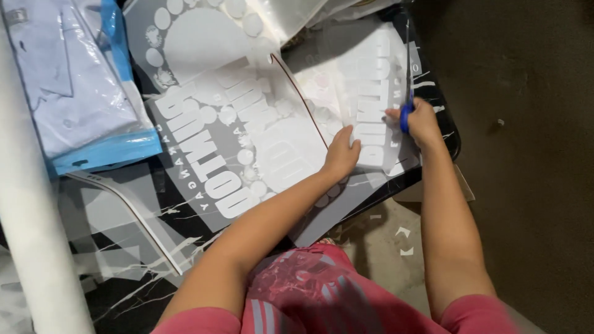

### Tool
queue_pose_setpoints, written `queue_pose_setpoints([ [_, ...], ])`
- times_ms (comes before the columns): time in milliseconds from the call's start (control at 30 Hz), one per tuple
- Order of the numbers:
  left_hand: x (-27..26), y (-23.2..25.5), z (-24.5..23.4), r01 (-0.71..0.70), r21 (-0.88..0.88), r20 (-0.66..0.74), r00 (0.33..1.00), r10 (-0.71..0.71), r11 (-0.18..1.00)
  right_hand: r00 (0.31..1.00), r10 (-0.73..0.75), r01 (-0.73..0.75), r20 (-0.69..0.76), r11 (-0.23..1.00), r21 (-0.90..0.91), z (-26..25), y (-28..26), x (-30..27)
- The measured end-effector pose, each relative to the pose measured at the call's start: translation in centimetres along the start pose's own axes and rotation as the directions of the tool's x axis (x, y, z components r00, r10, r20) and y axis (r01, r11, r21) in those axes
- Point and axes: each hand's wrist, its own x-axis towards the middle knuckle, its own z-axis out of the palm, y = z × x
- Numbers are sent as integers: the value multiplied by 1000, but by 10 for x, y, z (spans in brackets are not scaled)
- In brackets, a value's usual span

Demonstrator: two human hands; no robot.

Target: The person uses scissors to cut out individual sticker designs from a large sheet of vinyl. They repeatedly trim around the edges of the printed text and shapes, separating them from the backing sheet.

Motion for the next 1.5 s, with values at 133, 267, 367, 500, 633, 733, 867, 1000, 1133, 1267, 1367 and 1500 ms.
queue_pose_setpoints([
  [133,5,19,14,-17,-88,-15,1000,16,996,958,-270,219,-98,907,-360,-7,-4,16],
  [267,0,23,19,-100,3,-16,995,100,995,890,-455,350,-13,702,-620,-21,37,60],
  [367,-12,50,-6,-64,31,23,998,64,997,851,-525,352,3,567,-745,-10,21,53],
  [500,-34,59,-51,-122,21,-2,993,122,992,651,-759,523,20,429,-736,7,-7,17],
  [633,-71,16,-127,-220,-24,-166,963,213,975,724,-653,388,-221,651,-652,31,3,0],
  [733,-117,-6,-204,-152,195,-393,893,219,969,768,-619,486,-165,731,-479,70,9,-18],
  [867,-183,-15,-279,202,513,-623,756,200,834,853,-522,498,-18,823,-275,140,-13,-44],
  [1000,-209,-69,-282,286,377,-742,663,102,881,854,-519,515,34,833,-201,186,-31,-60],
  [1133,-197,-89,-287,199,-279,-713,613,-341,939,887,-461,445,-38,872,-202,202,-29,-55],
  [1267,-179,-83,-305,350,-395,-572,629,-525,849,901,-429,414,-71,896,-163,204,-34,-51],
  [1367,-166,-91,-312,386,-104,-645,676,-358,917,933,-350,341,-81,934,-103,202,-38,-40],
  [1500,-141,-159,-302,226,-45,-719,669,-189,973,939,-334,325,-89,941,-95,205,-35,-37],
])
